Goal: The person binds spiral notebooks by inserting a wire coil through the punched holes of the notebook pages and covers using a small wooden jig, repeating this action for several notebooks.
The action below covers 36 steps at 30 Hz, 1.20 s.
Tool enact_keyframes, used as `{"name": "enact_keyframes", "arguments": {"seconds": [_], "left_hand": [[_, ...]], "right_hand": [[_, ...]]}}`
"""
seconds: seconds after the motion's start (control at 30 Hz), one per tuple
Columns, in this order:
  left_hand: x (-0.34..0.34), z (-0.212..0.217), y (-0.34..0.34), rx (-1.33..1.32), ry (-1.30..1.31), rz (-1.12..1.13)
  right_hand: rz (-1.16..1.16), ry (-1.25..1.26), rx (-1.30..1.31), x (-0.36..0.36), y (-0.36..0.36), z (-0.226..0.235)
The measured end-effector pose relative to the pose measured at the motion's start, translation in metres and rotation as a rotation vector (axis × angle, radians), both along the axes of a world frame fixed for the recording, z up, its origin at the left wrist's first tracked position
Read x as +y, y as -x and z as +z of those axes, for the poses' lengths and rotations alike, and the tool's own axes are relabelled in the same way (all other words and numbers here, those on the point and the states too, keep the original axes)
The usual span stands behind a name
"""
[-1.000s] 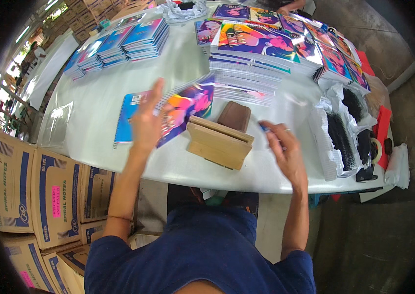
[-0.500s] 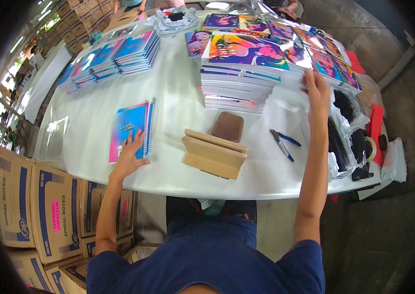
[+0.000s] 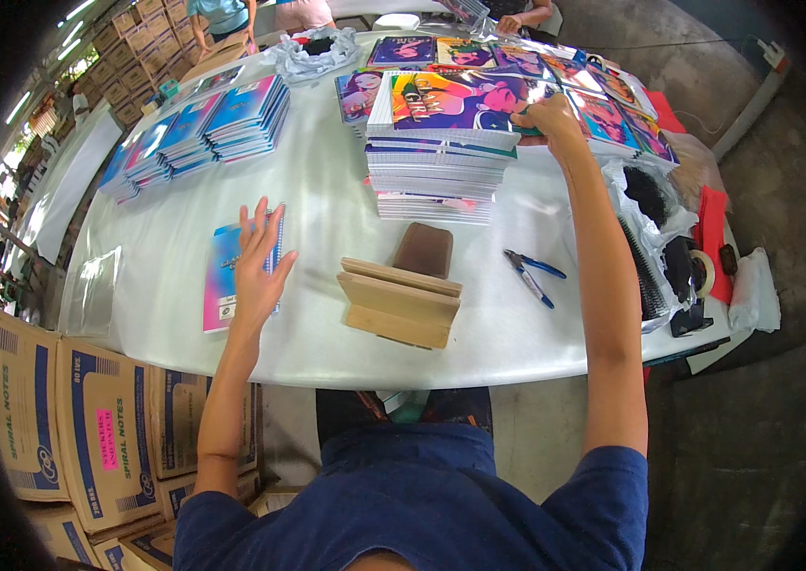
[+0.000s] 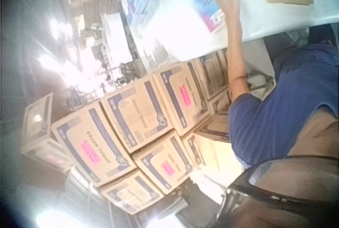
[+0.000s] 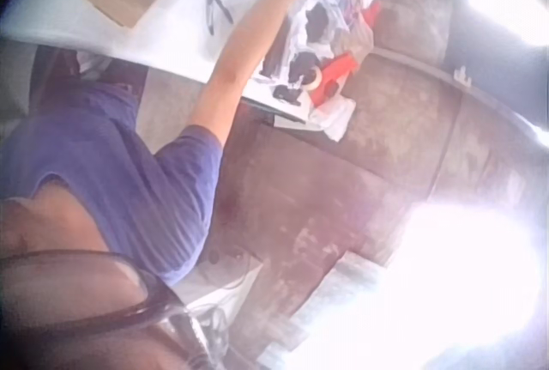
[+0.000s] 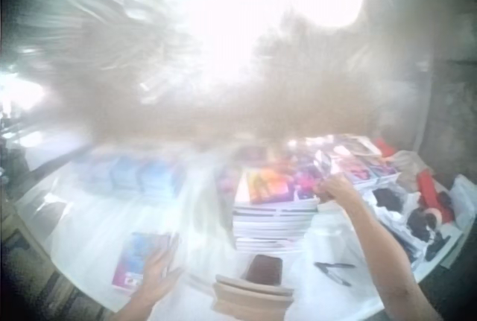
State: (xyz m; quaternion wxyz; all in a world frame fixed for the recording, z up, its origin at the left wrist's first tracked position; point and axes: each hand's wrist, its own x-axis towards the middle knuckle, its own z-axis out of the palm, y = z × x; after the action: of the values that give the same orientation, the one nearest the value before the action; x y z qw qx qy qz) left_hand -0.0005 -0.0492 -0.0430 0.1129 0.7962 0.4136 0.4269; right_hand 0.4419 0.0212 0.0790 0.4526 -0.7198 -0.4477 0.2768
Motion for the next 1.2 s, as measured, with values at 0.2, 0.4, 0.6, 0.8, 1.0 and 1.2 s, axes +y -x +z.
{"name": "enact_keyframes", "arguments": {"seconds": [0.2,0.4,0.6,0.8,1.0,1.2], "left_hand": [[0.012,0.028,-0.054,-0.031,-0.102,-0.075],[0.013,0.034,-0.074,-0.118,-0.09,-0.12],[0.027,0.024,-0.081,-0.199,0.04,-0.121],[0.088,0.04,-0.11,-0.343,0.189,-0.273],[0.103,0.048,-0.115,-0.261,0.308,-0.263],[0.103,0.035,-0.114,-0.361,0.281,-0.203]], "right_hand": [[0.028,0.123,0.125,0.001,0.008,0.002],[-0.045,0.019,0.182,-0.004,0.012,0.004],[-0.083,0.0,0.134,-0.007,0.02,0.008],[0.008,-0.008,-0.015,-0.004,0.008,0.001],[-0.194,-0.199,-1.098,-0.016,0.063,-0.002],[0.887,-0.54,-1.027,0.009,0.127,0.011]]}}
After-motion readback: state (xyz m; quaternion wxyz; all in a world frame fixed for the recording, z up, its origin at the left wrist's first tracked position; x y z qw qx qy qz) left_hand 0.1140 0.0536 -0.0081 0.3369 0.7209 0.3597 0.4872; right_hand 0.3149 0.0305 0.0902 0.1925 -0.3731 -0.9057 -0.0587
